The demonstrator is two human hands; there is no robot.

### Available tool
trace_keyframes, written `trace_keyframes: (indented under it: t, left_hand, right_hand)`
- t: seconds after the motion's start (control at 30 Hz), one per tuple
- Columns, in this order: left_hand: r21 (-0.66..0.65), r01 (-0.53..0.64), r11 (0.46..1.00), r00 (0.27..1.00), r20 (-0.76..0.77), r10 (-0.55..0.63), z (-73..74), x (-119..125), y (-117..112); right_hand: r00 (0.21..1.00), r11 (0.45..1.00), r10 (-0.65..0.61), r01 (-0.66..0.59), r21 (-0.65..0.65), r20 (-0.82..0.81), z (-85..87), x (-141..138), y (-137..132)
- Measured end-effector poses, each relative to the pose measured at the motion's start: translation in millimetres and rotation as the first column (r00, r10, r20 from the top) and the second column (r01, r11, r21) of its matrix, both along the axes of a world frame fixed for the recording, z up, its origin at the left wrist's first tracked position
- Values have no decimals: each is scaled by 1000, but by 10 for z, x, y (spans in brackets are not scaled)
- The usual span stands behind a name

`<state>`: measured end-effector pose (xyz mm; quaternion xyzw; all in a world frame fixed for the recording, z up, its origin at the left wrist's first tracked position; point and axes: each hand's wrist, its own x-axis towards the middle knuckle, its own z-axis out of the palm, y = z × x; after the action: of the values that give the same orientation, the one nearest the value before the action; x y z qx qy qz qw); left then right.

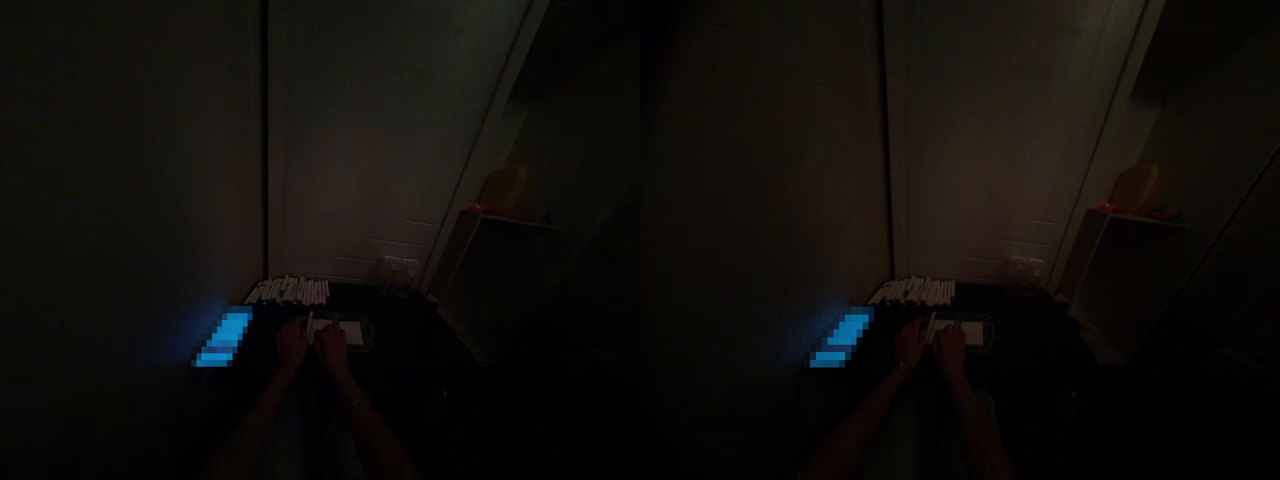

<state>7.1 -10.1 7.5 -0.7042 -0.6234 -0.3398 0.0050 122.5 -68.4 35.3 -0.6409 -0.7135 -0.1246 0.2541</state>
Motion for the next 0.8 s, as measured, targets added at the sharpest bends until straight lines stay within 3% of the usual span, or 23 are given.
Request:
trace_keyframes:
  t: [0.1, 0.4, 0.8]
  left_hand:
    - [30, -28, 999, 999, -20, 29, 1, 12, -13]
    - [4, 66, 998, 988, -137, -65, 89, 77, -147]
    - [-92, 233, 968, 960, -135, -244, -173, -150, -42]
  right_hand:
    - [1000, 1000, 6, -6, 11, -11, -48, 0, 32]
    - [998, 999, 36, -37, -34, -42, -48, 26, 39]
    - [995, 997, 70, -72, -24, -76, -77, 9, 58]
